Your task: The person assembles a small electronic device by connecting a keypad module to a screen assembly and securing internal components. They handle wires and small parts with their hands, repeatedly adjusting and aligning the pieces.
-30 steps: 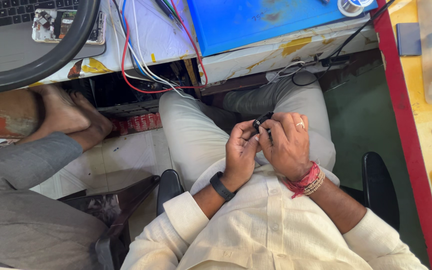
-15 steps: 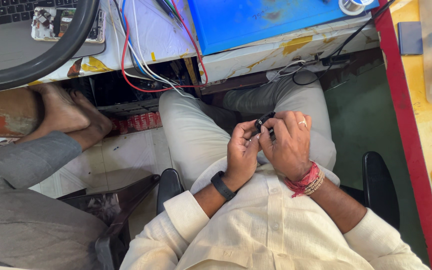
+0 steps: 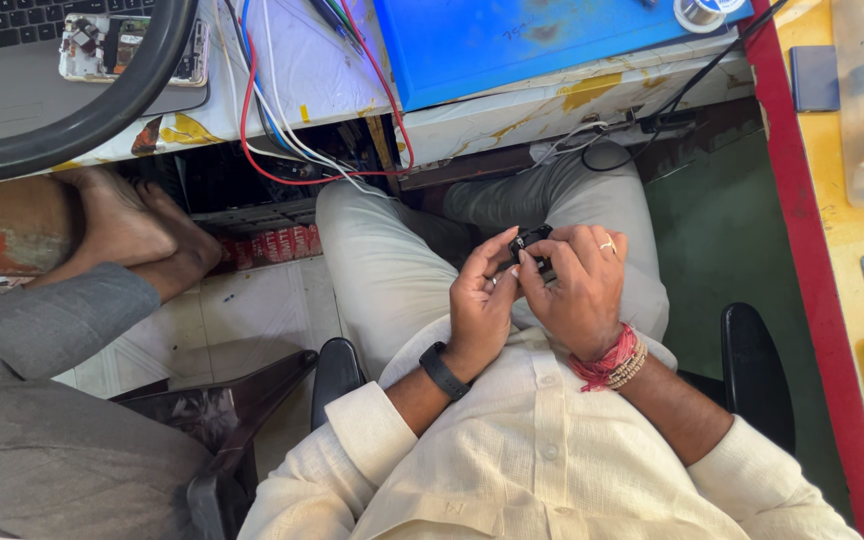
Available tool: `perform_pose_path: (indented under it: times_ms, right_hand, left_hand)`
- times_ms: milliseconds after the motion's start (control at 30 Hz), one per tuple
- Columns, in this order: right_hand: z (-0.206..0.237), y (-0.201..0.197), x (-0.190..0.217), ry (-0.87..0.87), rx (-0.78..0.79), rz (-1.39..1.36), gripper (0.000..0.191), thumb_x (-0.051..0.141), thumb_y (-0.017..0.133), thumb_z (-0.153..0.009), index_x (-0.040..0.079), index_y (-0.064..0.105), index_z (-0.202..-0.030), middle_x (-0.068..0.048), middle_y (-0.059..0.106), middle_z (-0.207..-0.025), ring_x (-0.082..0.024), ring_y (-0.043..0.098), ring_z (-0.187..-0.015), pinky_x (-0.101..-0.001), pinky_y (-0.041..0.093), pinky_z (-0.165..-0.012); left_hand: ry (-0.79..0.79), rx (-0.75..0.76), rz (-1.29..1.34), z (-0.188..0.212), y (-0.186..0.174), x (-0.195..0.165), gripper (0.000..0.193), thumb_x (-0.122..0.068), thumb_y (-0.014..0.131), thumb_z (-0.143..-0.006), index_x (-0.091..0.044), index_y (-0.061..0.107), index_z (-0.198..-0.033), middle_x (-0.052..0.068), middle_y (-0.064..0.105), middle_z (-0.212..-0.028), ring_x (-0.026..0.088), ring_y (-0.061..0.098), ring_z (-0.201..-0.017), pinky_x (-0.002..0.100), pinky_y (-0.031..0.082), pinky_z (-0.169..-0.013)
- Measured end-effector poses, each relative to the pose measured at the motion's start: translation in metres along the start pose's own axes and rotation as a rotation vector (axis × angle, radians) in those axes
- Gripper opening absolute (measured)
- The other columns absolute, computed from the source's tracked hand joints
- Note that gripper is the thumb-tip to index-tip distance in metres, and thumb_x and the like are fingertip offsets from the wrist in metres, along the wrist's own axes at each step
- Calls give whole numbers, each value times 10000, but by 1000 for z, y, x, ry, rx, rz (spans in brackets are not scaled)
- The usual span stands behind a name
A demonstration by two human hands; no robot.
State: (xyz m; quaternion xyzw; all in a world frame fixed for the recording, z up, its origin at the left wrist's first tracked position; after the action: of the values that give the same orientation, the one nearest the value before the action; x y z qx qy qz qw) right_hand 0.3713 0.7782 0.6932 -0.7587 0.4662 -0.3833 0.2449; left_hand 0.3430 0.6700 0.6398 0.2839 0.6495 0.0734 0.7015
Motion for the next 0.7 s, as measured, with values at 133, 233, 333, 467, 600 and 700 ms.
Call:
perform_pose_path:
  times_ms: [133, 233, 333, 467, 600, 700]
  right_hand:
    - [2, 0, 0, 62, -17, -51, 139, 121, 838, -841, 97, 726, -919, -36, 637, -927, -236, 585, -873, -410, 375, -819]
    - [3, 2, -2, 133, -33, -80, 115, 106, 829, -841, 104, 727, -893, -29, 639, -916, -227, 595, -880, -408, 377, -835]
    - [4, 5, -5, 193, -39, -104, 109, 94, 820, -837, 104, 716, -865, -28, 639, -906, -223, 604, -879, -408, 374, -841]
    - [6, 8, -5, 207, -29, -110, 120, 84, 811, -839, 97, 697, -869, -34, 636, -914, -230, 604, -886, -410, 374, -854]
    - [8, 9, -4, 207, -15, -124, 139, 75, 802, -828, 89, 678, -888, -50, 628, -925, -240, 602, -888, -416, 372, -855]
    - [8, 9, -5, 199, -9, -131, 153, 63, 793, -830, 78, 659, -903, -50, 632, -930, -241, 606, -905, -416, 374, -854]
  left_hand:
    - [0, -11, 44, 0, -1, 1, 424, 92, 481, -1031, 9, 506, -1446, 149, 613, -1331, 167, 647, -1176, 321, 603, -988]
    - [32, -4, 15, -1, 0, 2, 424, 104, 504, -1027, 12, 512, -1441, 148, 615, -1337, 156, 653, -1171, 287, 595, -971]
    - [45, -14, -40, -1, 0, 3, 426, 113, 543, -1016, 12, 526, -1430, 143, 630, -1331, 140, 666, -1131, 236, 569, -911]
    - [66, -34, -80, 1, -1, 3, 407, 104, 578, -1018, 15, 541, -1413, 134, 641, -1299, 121, 678, -1097, 214, 566, -882]
    - [34, -71, -69, 1, -2, 5, 411, 83, 610, -1042, 14, 550, -1443, 155, 680, -1185, 102, 673, -970, 200, 558, -815]
    - [51, -102, -62, 0, -2, 3, 403, 78, 582, -1008, 13, 540, -1404, 141, 644, -1284, 112, 691, -1054, 205, 567, -865]
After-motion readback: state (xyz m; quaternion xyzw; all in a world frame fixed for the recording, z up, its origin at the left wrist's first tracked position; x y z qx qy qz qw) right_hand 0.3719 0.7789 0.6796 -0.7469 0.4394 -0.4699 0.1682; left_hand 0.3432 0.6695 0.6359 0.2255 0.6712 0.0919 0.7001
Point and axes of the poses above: each hand's wrist, its own z-axis away from the middle knuckle, its own y-axis out of the palm, x = y × z, the point moved 6 cm from there along -z, towards the middle knuckle
